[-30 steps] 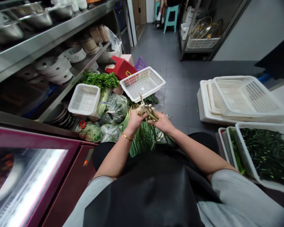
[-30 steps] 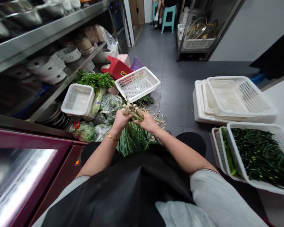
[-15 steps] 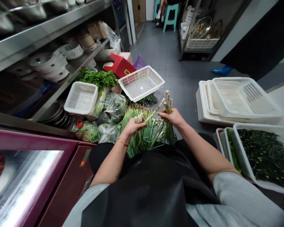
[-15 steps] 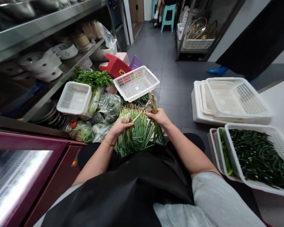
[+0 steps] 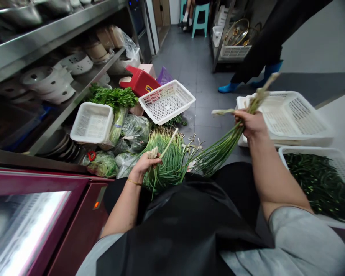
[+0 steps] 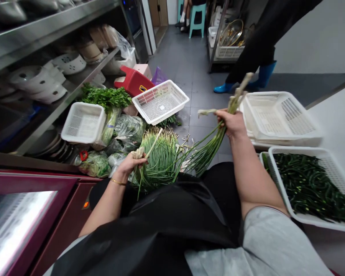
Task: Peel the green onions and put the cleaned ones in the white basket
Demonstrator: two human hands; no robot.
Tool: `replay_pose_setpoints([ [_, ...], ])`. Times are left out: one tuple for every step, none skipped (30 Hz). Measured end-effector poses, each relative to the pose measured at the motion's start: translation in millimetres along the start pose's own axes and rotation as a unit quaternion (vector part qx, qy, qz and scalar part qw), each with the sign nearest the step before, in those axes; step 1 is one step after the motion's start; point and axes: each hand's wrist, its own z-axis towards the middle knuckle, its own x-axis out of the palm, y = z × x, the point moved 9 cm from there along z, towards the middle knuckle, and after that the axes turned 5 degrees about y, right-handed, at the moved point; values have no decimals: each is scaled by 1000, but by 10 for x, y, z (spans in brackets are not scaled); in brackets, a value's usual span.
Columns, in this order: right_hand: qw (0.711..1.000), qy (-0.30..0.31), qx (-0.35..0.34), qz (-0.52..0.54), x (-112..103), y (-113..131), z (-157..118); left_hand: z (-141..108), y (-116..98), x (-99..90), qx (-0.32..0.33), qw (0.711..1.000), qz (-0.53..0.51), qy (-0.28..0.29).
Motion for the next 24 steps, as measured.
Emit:
replay_pose_setpoints([
  [998,27,41,-27,109,-120,-2,-3,-4,9,1,1000,-14,-3],
  [994,53,84,-52,251,-249,-38,1,-15,43,1,1000,-26,-1],
  [988,76,117,-64,422,-358,-104,9,-34,95,1,999,-37,4],
  [984,100,134,-59,620,-430,-193,21,-56,165,0,999,-43,14],
  [982,124,137,-34,837,-467,-298,35,-79,248,-3,999,-44,28],
  [978,157,134,8,1079,-476,-418,49,-101,339,-6,998,-41,47],
  [969,202,132,50,1335,-470,-555,62,-120,432,-8,997,-37,65],
  [957,246,130,81,1575,-454,-694,73,-135,525,-11,996,-33,85],
  [947,278,127,99,1772,-435,-817,82,-149,608,-11,994,-33,100],
  [942,293,123,108,1921,-421,-910,92,-166,669,-8,994,-36,103],
  [944,288,116,109,2015,-414,-964,104,-190,704,2,995,-43,94],
  [951,270,109,107,2063,-416,-987,117,-222,710,16,996,-49,70],
  [958,247,104,99,2079,-427,-992,126,-262,693,35,997,-54,37],
  [965,227,99,86,2076,-439,-988,130,-304,664,55,997,-57,2],
  [970,216,93,67,2068,-449,-981,130,-342,636,71,995,-58,-27],
  [971,217,87,44,2062,-450,-976,131,-369,625,81,994,-58,-41],
  [969,233,79,19,2067,-442,-975,137,-384,628,83,994,-62,-40],
  [963,261,69,-2,2084,-424,-983,144,-386,642,80,994,-70,-27],
  [954,295,60,-16,2104,-400,-997,151,-378,662,73,994,-82,-7],
  [943,328,51,-22,2123,-372,-1017,153,-362,680,63,993,-95,14],
  [933,356,44,-22,2133,-342,-1036,151,-344,692,53,992,-109,31],
  [927,372,38,-19,2131,-315,-1046,145,-326,695,44,990,-124,42],
  [926,376,34,-14,2115,-293,-1045,139,-310,691,36,989,-137,46],
  [928,370,34,-7,2089,-281,-1033,131,-297,686,30,987,-149,46],
])
